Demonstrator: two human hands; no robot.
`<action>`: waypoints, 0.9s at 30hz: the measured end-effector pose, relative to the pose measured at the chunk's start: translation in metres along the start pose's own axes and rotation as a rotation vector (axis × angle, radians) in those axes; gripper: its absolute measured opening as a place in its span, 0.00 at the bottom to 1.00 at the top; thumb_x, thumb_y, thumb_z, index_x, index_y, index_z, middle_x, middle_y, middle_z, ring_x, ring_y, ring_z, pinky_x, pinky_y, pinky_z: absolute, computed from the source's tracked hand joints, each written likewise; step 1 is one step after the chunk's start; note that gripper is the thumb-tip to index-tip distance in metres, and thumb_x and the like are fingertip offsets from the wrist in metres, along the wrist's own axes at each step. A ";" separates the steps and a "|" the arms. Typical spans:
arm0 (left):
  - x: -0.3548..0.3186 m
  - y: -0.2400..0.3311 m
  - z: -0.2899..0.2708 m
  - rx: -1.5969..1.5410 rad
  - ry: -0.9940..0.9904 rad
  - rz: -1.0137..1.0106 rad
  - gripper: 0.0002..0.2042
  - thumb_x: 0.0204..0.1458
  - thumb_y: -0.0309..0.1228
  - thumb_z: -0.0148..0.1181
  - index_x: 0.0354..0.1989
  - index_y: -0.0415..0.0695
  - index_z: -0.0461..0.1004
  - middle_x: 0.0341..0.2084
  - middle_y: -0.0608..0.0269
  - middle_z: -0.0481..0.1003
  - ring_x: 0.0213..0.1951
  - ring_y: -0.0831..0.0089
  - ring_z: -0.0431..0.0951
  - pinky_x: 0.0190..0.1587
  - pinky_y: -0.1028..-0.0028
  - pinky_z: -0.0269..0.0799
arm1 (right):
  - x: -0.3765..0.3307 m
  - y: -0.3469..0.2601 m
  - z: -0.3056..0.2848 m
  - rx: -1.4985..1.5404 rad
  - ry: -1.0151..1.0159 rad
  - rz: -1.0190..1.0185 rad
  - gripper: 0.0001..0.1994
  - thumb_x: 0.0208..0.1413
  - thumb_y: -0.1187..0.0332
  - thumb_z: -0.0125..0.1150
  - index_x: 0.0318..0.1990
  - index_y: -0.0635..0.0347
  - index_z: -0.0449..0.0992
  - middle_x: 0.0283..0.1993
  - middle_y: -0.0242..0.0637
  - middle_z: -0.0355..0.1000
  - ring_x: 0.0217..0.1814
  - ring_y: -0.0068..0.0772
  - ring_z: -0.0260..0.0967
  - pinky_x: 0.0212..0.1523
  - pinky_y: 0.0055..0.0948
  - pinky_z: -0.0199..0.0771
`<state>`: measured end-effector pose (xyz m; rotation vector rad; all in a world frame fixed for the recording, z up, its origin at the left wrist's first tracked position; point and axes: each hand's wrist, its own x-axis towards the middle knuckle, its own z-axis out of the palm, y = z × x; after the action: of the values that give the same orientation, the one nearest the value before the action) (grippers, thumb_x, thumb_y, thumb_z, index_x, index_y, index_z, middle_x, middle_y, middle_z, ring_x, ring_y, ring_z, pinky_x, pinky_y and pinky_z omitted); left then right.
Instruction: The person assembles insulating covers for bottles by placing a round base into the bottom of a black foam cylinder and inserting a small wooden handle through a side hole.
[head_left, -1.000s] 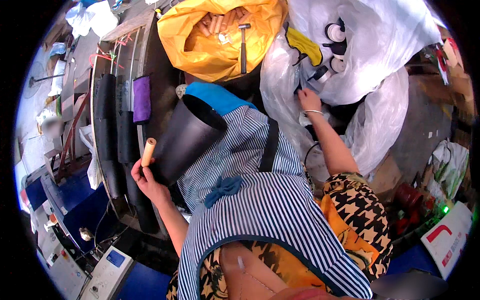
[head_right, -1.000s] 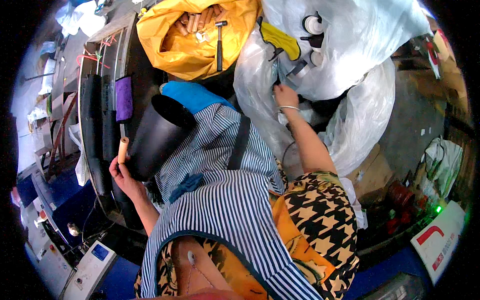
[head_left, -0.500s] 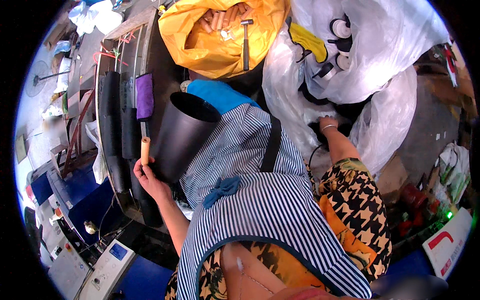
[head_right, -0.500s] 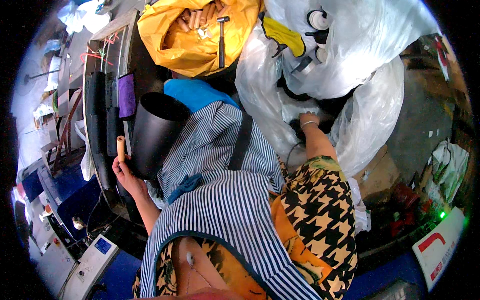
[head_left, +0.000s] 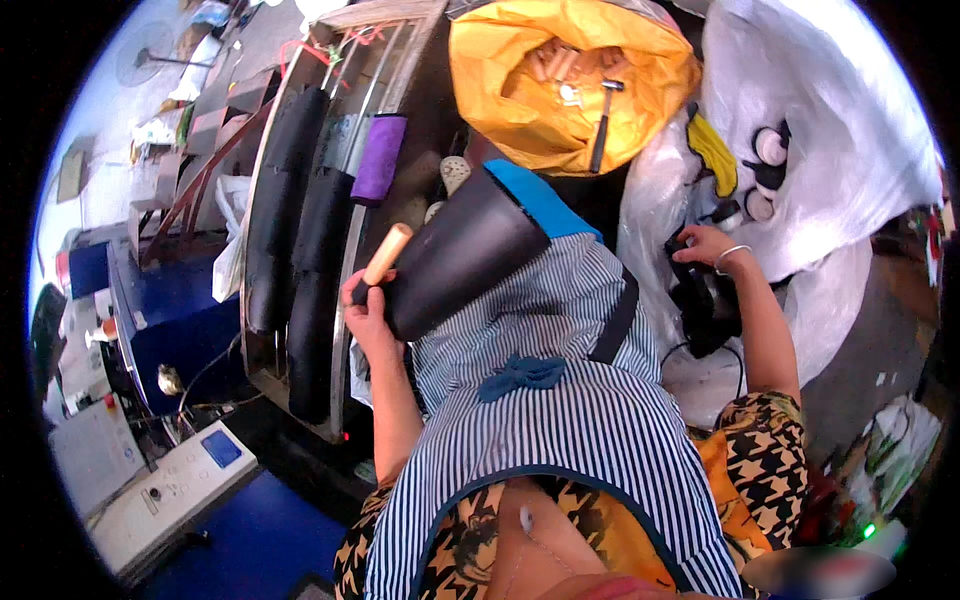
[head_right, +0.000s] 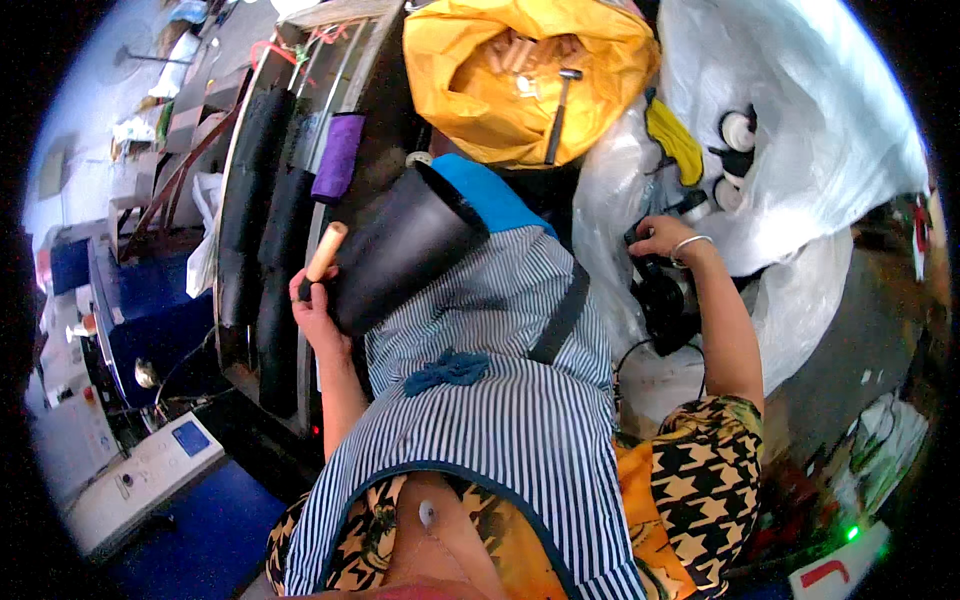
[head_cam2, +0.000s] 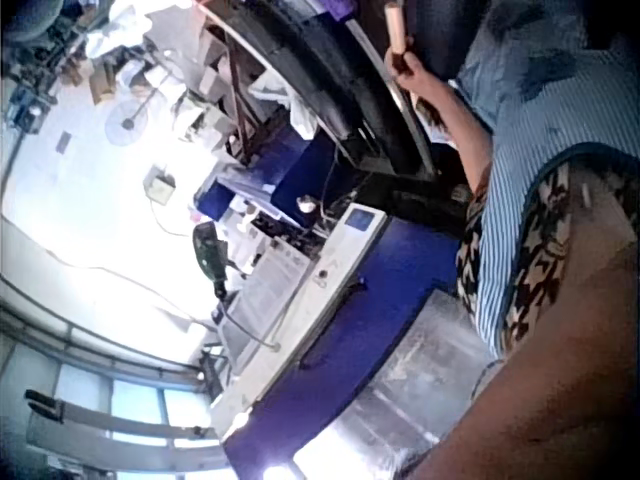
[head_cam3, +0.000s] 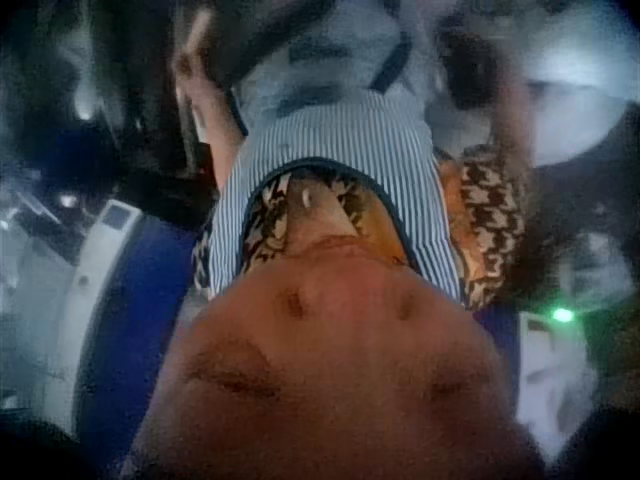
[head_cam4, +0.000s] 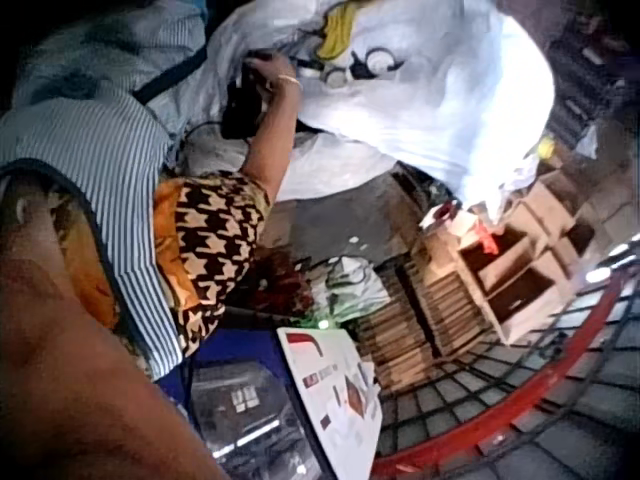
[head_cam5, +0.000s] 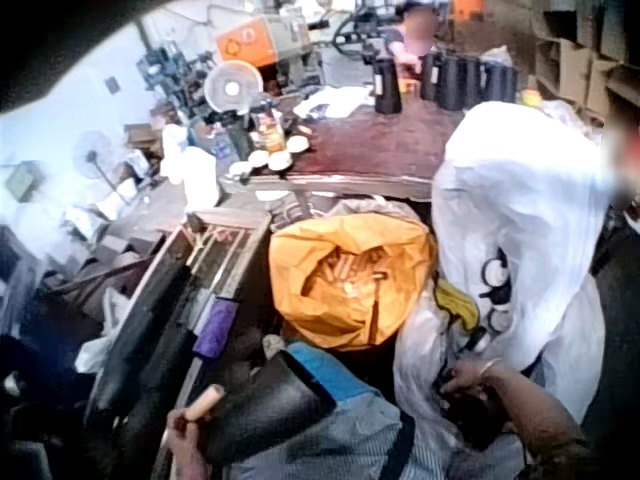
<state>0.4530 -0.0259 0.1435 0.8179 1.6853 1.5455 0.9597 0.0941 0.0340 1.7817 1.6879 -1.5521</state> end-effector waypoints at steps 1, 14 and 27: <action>0.001 -0.001 0.004 -0.027 -0.064 0.060 0.14 0.58 0.29 0.56 0.50 0.39 0.66 0.36 0.56 0.77 0.42 0.67 0.76 0.52 0.69 0.68 | -0.004 -0.014 -0.010 0.027 0.004 -0.009 0.30 0.43 0.54 0.71 0.49 0.67 0.74 0.43 0.47 0.76 0.40 0.37 0.74 0.44 0.33 0.73; -0.001 0.060 0.000 -0.186 -0.063 0.170 0.18 0.54 0.40 0.63 0.45 0.41 0.67 0.27 0.64 0.71 0.34 0.77 0.69 0.43 0.78 0.64 | -0.057 -0.263 0.077 0.607 0.612 -1.071 0.22 0.63 0.59 0.47 0.59 0.63 0.68 0.41 0.40 0.64 0.44 0.36 0.62 0.50 0.28 0.60; 0.057 0.072 -0.030 -0.361 -0.357 -1.068 0.21 0.58 0.42 0.56 0.49 0.34 0.70 0.34 0.56 0.77 0.40 0.64 0.79 0.48 0.65 0.76 | -0.121 -0.270 0.063 0.226 0.531 -1.767 0.22 0.46 0.54 0.61 0.48 0.53 0.80 0.35 0.34 0.64 0.38 0.36 0.63 0.47 0.42 0.66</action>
<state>0.3959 0.0105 0.2122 -0.0533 1.1757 0.8234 0.7311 0.0590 0.2295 0.2886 3.9152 -1.6186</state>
